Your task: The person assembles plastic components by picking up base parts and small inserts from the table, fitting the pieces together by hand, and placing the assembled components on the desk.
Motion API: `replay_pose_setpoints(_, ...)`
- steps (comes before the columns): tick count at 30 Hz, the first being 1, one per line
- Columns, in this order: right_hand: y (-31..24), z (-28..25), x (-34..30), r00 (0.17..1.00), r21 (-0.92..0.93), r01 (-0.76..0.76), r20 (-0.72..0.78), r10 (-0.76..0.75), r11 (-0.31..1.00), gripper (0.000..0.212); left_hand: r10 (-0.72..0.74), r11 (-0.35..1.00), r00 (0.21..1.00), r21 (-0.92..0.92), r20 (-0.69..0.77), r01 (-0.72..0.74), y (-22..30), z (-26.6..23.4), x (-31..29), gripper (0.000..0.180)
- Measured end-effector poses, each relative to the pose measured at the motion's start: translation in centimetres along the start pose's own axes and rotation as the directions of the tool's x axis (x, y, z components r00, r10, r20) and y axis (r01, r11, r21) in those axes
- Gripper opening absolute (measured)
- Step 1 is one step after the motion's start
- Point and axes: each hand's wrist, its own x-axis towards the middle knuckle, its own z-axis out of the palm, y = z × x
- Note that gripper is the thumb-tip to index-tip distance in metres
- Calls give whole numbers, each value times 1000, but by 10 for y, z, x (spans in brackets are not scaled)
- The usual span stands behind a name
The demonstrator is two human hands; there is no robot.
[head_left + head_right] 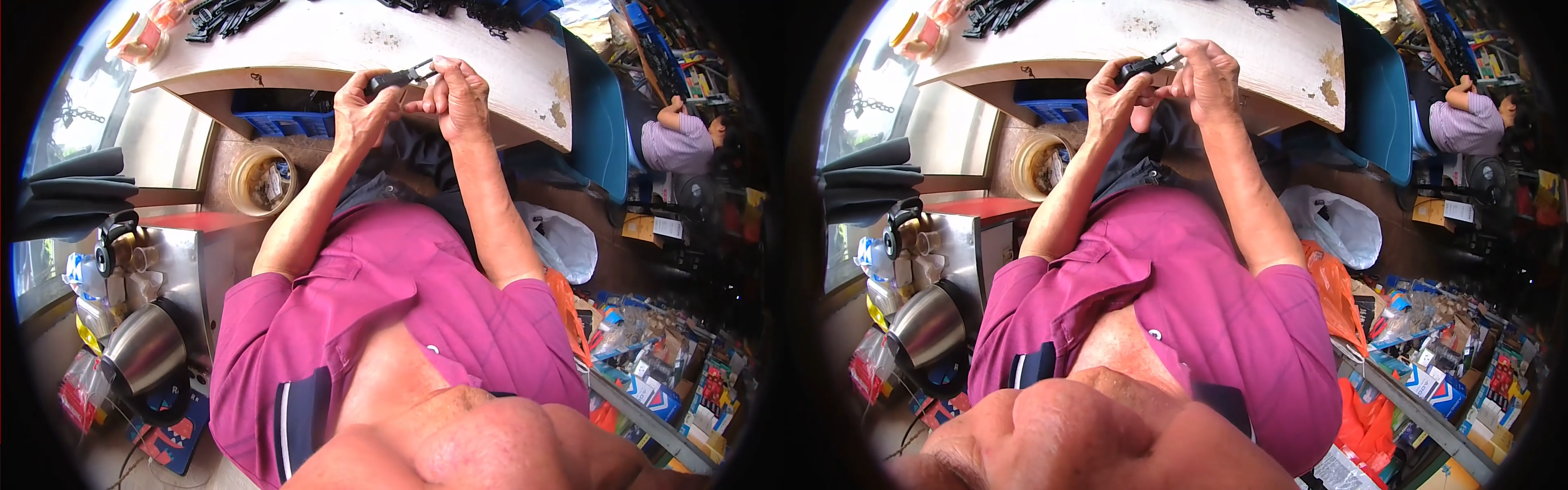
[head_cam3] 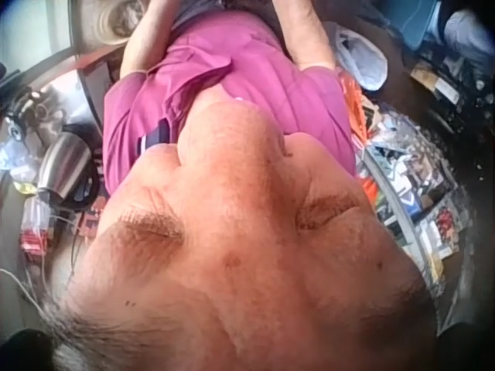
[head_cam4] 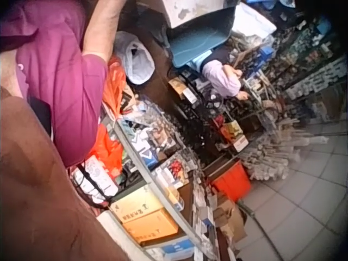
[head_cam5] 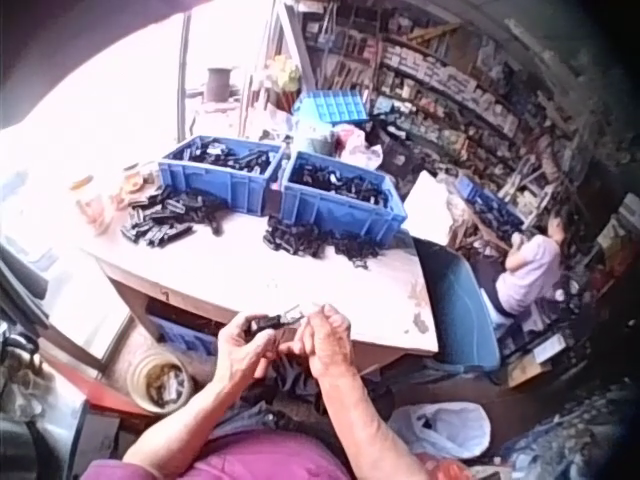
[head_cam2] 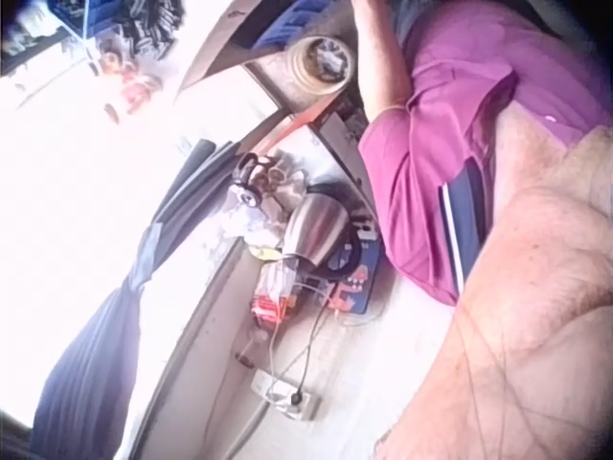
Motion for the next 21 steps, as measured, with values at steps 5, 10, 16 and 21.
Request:
replay_pose_setpoints(5, 10, -5, -4, 997, -58, 46, 57, -43, 997, 13, 20, 940, 998, 340, 52, -37, -3, 3, -5, 25)
replay_pose_setpoints(10, 17, -9, -11, 998, -61, 49, 53, -46, 997, 13, 1, 935, 997, 355, 82, -30, 0, 6, -12, 25)
replay_pose_setpoints(16, 20, -12, -18, 999, -48, 46, 10, -45, 998, 14, 115, 797, 985, 580, 127, -168, -2, 4, -16, 27)
replay_pose_setpoints(21, 26, -15, -24, 996, -49, 85, 26, -83, 995, 15, 88, 823, 987, 548, 132, -147, -4, 3, -18, 28)
